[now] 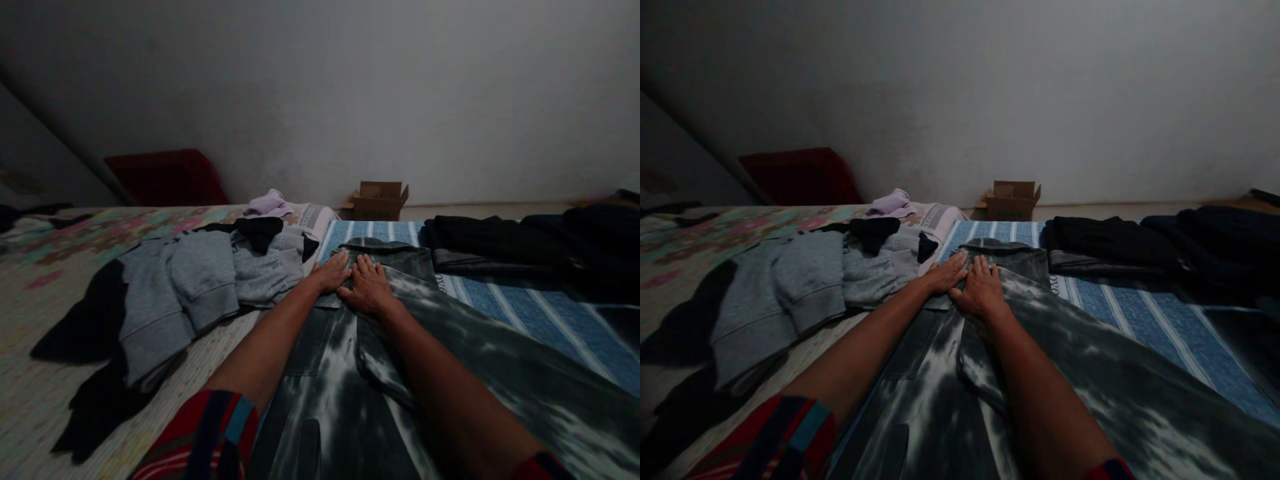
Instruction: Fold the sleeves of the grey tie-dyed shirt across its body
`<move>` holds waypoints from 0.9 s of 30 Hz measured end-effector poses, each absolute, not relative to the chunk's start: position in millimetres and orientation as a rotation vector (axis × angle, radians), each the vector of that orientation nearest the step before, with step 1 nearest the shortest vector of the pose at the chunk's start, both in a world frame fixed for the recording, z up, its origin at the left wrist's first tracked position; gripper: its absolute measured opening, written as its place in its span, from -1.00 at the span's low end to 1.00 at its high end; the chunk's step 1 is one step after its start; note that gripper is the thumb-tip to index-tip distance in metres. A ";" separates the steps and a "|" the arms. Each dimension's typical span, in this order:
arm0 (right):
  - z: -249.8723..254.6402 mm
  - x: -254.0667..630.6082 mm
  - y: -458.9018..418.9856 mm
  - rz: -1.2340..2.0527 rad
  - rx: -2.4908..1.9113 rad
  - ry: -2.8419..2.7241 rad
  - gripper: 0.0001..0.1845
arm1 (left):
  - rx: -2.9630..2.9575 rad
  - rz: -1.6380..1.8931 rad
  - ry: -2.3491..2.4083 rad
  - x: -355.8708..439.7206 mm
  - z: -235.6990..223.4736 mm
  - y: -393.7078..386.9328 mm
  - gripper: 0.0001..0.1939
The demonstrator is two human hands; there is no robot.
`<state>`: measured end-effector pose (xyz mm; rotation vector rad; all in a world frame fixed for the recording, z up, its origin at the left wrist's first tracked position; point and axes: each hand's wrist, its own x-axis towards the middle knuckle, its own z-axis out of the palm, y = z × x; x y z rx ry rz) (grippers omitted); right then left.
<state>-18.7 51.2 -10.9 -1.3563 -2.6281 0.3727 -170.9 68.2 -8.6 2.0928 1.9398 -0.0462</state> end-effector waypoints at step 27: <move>-9.7 -17.1 53.3 0.567 -1.176 -2.511 -0.01 | 2.171 -0.276 2.100 -161.7 -3.0 58.3 -0.44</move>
